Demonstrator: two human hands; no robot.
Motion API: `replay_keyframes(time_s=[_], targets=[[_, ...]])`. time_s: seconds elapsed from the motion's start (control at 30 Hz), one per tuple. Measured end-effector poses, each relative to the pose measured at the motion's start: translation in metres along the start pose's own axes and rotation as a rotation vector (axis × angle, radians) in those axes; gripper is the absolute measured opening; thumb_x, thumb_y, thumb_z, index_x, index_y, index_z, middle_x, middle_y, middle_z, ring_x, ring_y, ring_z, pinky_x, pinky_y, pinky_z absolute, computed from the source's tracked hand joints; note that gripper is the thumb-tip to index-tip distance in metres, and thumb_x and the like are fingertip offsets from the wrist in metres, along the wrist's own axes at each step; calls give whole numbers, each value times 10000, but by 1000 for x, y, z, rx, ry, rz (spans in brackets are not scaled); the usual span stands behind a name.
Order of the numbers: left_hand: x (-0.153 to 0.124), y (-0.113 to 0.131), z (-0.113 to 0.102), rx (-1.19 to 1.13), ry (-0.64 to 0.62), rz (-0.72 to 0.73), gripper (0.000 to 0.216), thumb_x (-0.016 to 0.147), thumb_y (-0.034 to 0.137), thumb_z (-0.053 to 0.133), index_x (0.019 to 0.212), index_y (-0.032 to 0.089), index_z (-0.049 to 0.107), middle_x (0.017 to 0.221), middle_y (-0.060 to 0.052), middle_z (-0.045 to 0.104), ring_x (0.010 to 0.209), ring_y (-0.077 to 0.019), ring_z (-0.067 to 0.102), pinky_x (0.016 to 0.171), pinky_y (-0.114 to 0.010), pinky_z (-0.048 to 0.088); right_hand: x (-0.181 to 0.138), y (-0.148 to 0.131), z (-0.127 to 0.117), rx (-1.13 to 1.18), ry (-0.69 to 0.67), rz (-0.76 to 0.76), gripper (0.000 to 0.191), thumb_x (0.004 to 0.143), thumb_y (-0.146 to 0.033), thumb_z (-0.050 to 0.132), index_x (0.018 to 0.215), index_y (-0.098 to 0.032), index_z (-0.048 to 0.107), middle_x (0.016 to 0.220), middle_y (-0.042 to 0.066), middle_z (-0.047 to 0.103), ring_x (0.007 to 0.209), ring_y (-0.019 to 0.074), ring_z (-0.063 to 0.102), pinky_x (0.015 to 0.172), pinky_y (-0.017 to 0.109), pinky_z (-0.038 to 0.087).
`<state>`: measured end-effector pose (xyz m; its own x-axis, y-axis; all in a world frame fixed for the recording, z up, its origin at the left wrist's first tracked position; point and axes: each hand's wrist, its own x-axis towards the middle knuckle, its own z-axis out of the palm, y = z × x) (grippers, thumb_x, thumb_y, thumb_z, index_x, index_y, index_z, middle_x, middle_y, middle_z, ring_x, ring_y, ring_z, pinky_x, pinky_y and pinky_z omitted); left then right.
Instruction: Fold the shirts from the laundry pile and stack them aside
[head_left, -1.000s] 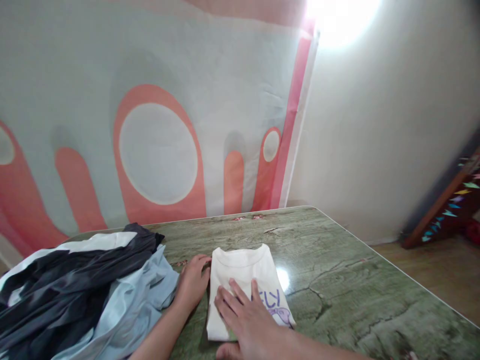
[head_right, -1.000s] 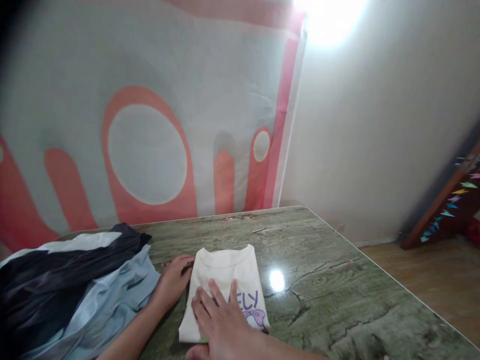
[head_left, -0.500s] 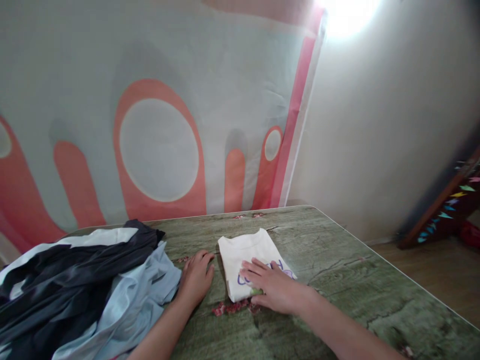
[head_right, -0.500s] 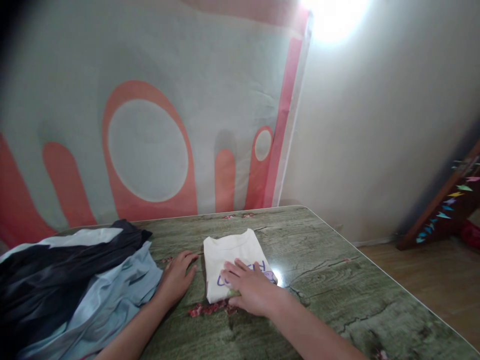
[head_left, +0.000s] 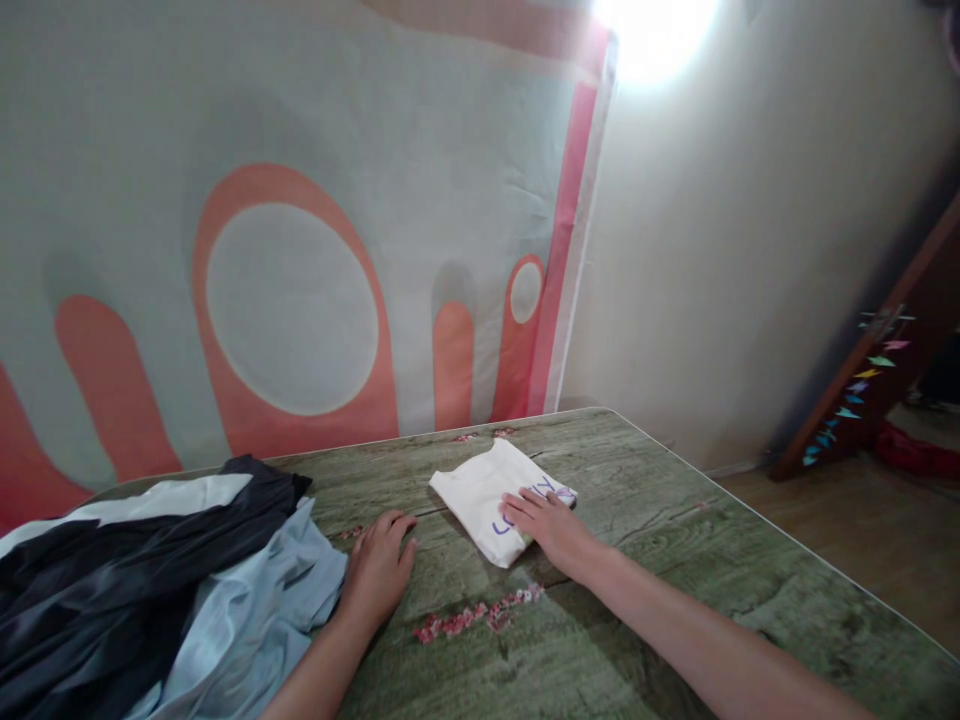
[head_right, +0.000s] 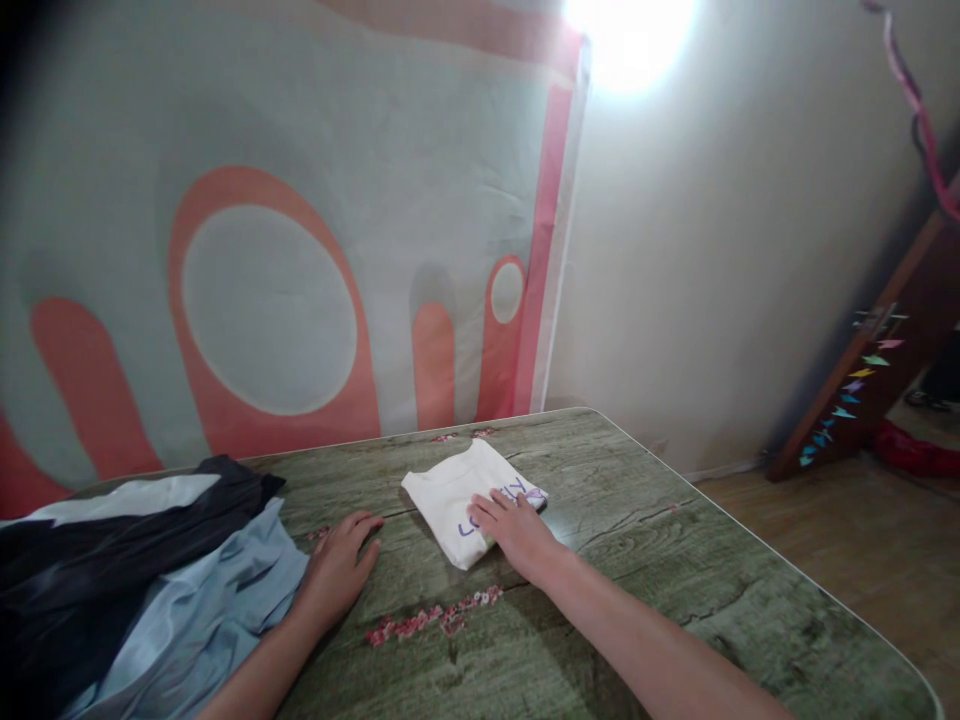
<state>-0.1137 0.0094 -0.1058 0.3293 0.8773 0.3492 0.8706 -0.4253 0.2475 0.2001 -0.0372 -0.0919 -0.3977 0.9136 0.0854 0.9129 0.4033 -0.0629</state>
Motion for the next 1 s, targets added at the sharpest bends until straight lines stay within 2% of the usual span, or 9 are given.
replay_keyframes(time_s=[0.27,0.47,0.77,0.93,1.0], targets=[[1,-3,5,-4,24,32,293,888,233,460,1128,214,627,1207,-85,597,1126,-248,549,997,-410,368,-45,83,14,-7,129,282,627,863,-12,294,1408,-289,436,1509,2,378,1384,214,312,1085,490,281],[2,-5,5,17,0,15,307,898,237,444,1152,221,615,1236,-86,585,1149,-246,539,1005,-417,363,-34,133,4,-15,144,425,612,838,-20,342,1375,-280,479,1464,38,447,1328,215,386,1094,520,236],[1,0,0,7,-7,-4,293,890,220,459,1131,231,625,1225,-77,592,1160,-237,539,1024,-411,359,-12,171,7,-82,141,550,747,766,90,282,1380,-293,468,1503,41,386,1375,233,304,1066,571,249],[-5,7,-4,-23,-1,-25,283,878,208,488,1123,223,630,1212,-82,587,1158,-236,530,1028,-407,348,-13,182,20,-135,128,611,746,803,65,227,1407,-321,433,1526,49,343,1394,286,263,1017,678,226],[-8,10,-6,-36,-9,-37,289,873,200,498,1129,220,629,1215,-88,582,1162,-234,525,1034,-404,339,-13,190,30,-183,128,692,718,842,21,206,1420,-354,407,1530,40,336,1390,295,267,999,693,235]])
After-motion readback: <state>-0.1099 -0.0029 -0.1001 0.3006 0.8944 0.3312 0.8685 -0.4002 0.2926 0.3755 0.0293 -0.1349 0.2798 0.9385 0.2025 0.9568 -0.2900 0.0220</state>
